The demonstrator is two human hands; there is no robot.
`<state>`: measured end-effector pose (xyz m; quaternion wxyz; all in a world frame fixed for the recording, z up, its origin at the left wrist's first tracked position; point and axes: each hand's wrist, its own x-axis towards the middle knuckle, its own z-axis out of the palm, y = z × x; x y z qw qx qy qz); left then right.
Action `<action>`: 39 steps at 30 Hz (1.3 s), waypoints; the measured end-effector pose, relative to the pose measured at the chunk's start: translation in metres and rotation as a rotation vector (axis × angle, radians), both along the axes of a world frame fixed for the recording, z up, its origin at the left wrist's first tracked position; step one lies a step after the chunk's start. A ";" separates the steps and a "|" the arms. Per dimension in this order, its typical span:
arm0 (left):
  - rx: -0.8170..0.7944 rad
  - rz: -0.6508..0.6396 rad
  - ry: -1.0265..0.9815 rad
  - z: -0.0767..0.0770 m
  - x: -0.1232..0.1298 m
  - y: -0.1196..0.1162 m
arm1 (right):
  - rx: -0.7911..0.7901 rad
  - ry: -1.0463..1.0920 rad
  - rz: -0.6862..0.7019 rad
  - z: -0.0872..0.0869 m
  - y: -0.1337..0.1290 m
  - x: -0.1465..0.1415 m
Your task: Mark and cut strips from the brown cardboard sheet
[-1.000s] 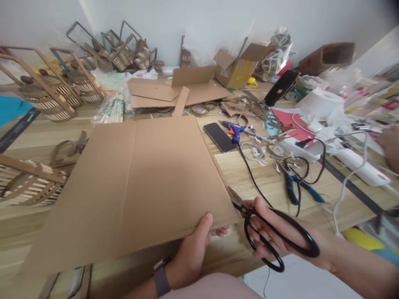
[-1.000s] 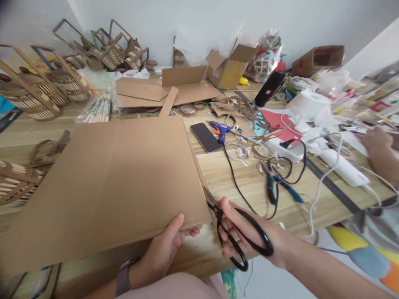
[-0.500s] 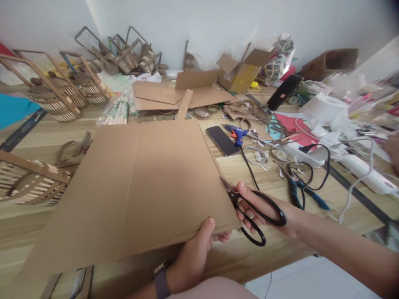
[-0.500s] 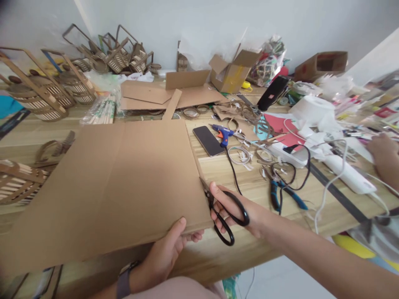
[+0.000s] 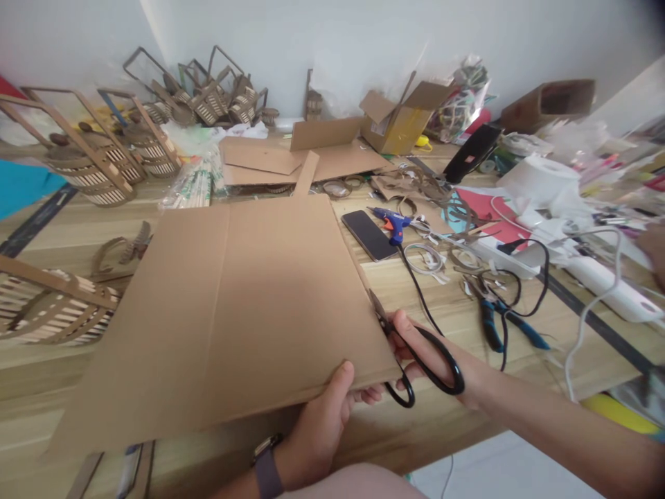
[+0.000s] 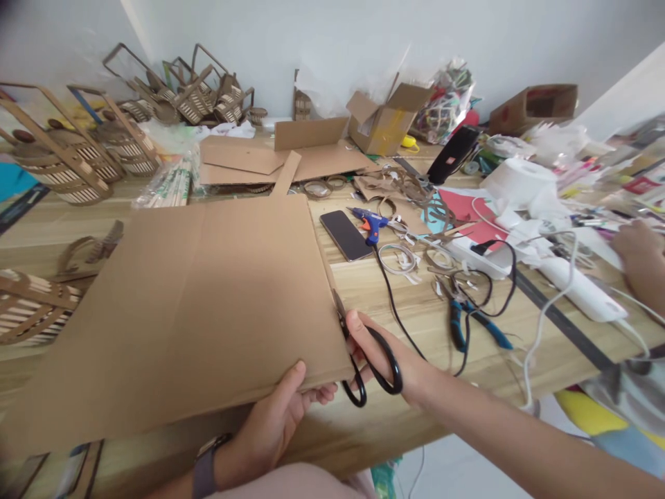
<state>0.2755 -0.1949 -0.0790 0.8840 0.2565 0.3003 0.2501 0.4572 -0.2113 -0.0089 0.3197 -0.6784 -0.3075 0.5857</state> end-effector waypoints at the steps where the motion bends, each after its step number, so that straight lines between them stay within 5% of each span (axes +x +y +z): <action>1: 0.005 -0.004 -0.009 0.000 0.001 0.001 | 0.000 0.006 -0.013 0.000 0.001 -0.002; 14: -0.010 -0.026 0.034 -0.002 -0.001 0.001 | 0.234 -0.122 0.020 -0.016 0.000 -0.002; 31: -0.011 -0.030 0.040 0.001 -0.001 0.001 | 0.162 -0.125 -0.089 -0.020 0.000 -0.010; 39: 0.002 -0.036 0.034 -0.001 0.001 0.002 | 0.125 -0.168 -0.074 -0.008 0.003 -0.014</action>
